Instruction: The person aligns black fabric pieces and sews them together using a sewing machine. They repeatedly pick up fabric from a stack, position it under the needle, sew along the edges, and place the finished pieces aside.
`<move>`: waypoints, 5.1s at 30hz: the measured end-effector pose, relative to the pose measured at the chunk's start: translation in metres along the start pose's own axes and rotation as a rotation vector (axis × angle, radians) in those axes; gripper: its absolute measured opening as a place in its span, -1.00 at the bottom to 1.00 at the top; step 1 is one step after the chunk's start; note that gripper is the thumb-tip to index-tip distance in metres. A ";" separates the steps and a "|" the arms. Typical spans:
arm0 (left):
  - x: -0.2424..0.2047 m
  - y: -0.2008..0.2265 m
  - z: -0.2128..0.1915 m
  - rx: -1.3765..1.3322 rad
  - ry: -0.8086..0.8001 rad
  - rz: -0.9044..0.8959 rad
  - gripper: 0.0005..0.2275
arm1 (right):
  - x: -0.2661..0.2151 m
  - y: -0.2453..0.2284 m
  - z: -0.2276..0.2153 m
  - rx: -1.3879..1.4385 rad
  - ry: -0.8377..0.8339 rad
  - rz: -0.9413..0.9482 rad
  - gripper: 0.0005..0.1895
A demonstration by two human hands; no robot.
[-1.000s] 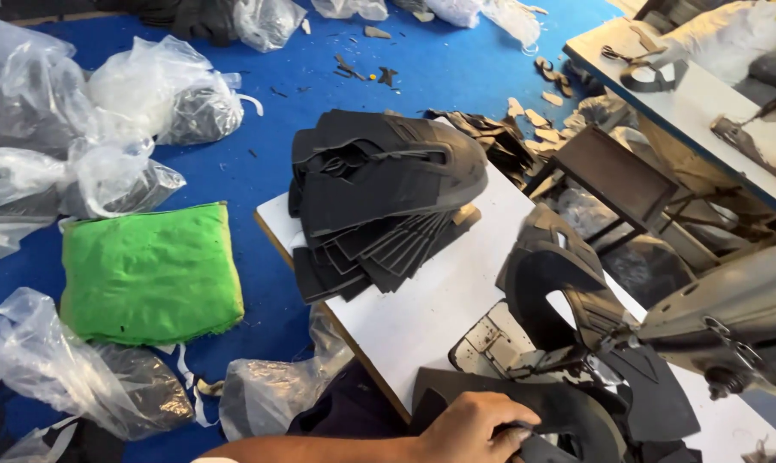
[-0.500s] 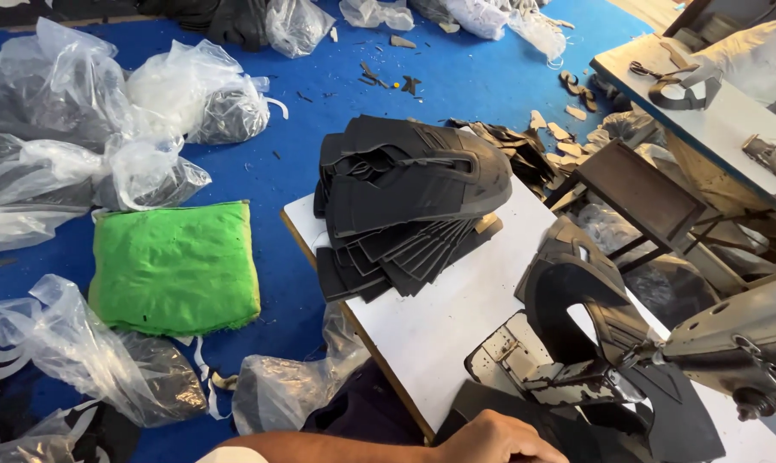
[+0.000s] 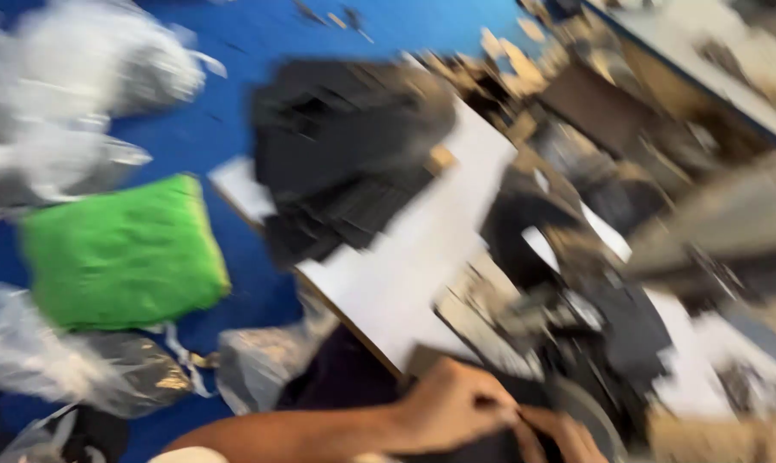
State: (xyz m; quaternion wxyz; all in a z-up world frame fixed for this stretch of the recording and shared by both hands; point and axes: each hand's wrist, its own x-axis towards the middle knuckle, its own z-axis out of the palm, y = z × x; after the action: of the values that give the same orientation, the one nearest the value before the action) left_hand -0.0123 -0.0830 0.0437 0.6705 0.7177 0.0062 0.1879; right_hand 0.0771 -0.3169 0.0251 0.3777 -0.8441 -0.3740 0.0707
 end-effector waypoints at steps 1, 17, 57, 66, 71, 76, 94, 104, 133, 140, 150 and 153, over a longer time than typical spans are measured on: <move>0.001 0.001 -0.001 -0.048 -0.071 -0.018 -0.87 | 0.008 -0.015 -0.008 -0.028 0.023 0.066 -0.78; 0.046 0.032 -0.021 0.077 -0.508 -0.405 -0.78 | 0.036 -0.067 -0.037 0.174 0.135 0.034 -0.85; 0.031 0.036 0.000 -0.025 -0.222 -0.346 -0.85 | 0.039 -0.085 -0.055 0.089 0.116 0.046 -0.86; 0.027 0.040 -0.008 -0.078 -0.284 -0.343 -0.83 | 0.034 -0.075 -0.048 0.256 0.119 0.058 -0.87; 0.024 0.039 -0.011 -0.100 -0.279 -0.307 -0.84 | 0.034 -0.078 -0.046 0.253 0.114 0.029 -0.87; 0.026 0.038 -0.015 -0.136 -0.294 -0.286 -0.83 | 0.035 -0.084 -0.043 0.265 0.140 0.041 -0.89; 0.028 0.015 0.004 -0.801 -0.540 -0.503 -0.78 | 0.005 -0.105 -0.069 0.539 0.172 0.328 -0.47; 0.040 0.065 0.018 -0.131 -0.428 -0.319 -0.89 | 0.003 -0.104 -0.081 0.189 0.196 0.099 -0.47; 0.218 -0.003 0.005 -0.247 -0.005 -0.602 -0.90 | 0.173 -0.068 -0.076 -0.527 0.189 -0.001 -0.63; 0.219 -0.011 0.004 -0.383 -0.013 -0.561 -0.91 | 0.175 -0.065 -0.078 -0.493 0.240 -0.036 -0.69; 0.222 0.008 0.005 -0.123 -0.028 -0.540 -0.89 | 0.174 -0.061 -0.079 -0.459 0.269 -0.053 -0.69; 0.223 0.010 0.005 -0.080 -0.049 -0.487 -0.89 | 0.175 -0.063 -0.081 -0.432 0.286 -0.041 -0.71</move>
State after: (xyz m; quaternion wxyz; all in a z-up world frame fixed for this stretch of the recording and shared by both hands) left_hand 0.1934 -0.0305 0.1116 0.7236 0.6725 0.1553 0.0035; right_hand 0.1975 -0.2173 0.1539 0.2391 -0.8989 -0.3401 -0.1386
